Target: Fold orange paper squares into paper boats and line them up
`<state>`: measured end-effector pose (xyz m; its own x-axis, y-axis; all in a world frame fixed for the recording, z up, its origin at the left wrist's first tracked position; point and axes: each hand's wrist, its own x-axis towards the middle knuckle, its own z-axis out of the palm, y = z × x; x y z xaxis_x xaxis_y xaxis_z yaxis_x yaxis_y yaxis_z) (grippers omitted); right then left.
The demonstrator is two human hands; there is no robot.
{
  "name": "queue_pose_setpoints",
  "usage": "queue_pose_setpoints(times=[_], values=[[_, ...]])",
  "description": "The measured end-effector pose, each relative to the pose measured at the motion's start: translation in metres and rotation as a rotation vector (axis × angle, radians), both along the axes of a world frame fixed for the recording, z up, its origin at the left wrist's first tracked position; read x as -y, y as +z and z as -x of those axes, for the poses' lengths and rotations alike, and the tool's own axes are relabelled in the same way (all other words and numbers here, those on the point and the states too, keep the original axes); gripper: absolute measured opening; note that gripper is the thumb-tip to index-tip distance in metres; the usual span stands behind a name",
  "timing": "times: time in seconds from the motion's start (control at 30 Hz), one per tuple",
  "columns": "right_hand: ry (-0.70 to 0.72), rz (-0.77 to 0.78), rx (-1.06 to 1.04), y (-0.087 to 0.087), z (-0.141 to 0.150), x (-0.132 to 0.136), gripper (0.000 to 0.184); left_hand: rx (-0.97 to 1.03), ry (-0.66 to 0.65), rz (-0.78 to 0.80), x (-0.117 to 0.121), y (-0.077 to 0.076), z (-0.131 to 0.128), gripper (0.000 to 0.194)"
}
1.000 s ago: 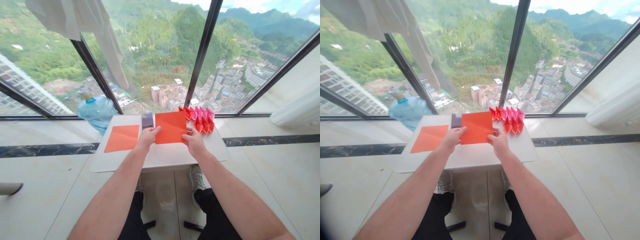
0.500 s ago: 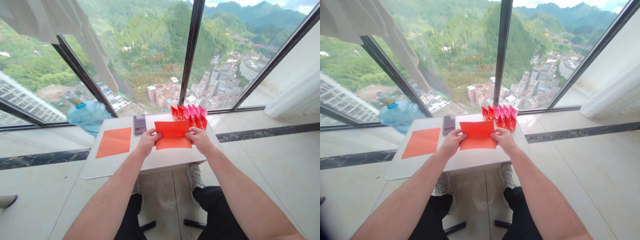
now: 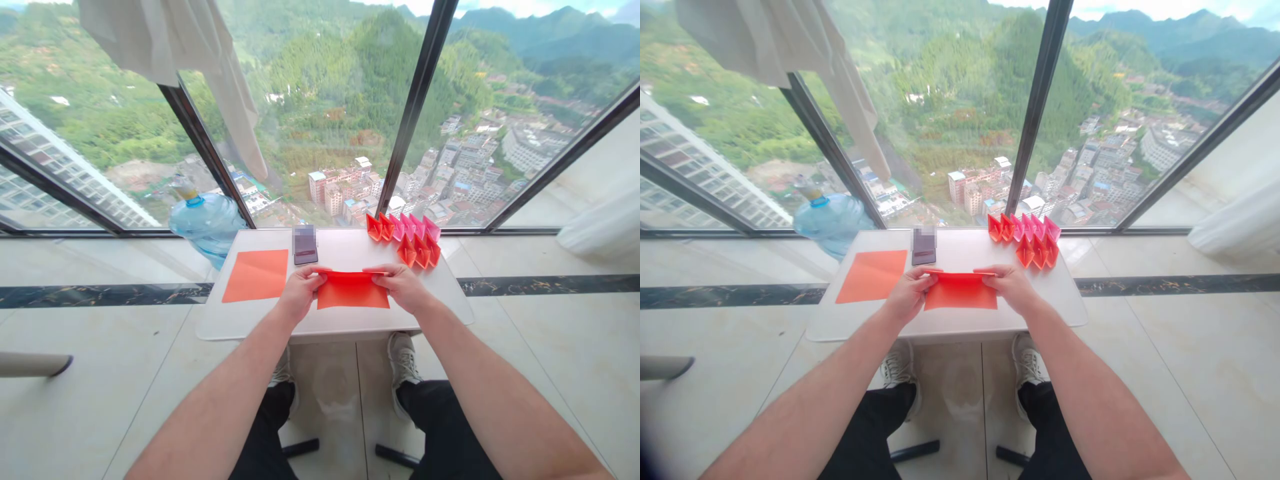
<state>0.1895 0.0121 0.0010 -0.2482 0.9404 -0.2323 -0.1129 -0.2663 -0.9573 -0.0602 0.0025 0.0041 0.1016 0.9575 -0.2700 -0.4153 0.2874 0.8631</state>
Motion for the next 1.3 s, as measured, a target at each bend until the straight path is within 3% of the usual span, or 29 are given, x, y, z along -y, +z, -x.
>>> queue_pose_setpoints(times=[0.23,0.43,0.67,0.83,1.0,1.3], values=[[-0.061,0.026,-0.107,0.008,0.003,0.000,0.025,0.016,-0.006,0.021,0.000,0.015,0.000,0.025],[-0.033,0.038,-0.133,0.013,0.003,0.003,0.016,-0.033,-0.012,0.045,0.000,0.016,0.002,0.013],[0.055,0.016,-0.227,0.024,0.006,0.008,0.042,0.045,-0.022,0.019,0.001,0.016,0.002,0.031],[-0.045,-0.050,-0.107,0.018,0.008,0.004,0.039,-0.019,-0.047,-0.005,0.000,0.011,0.000,0.036],[-0.161,-0.154,0.076,0.006,0.011,0.000,0.041,-0.186,0.095,-0.026,-0.002,0.006,-0.005,0.040],[-0.279,-0.130,0.149,0.003,0.016,0.001,0.034,-0.278,0.162,-0.049,0.001,0.013,-0.016,0.041]])
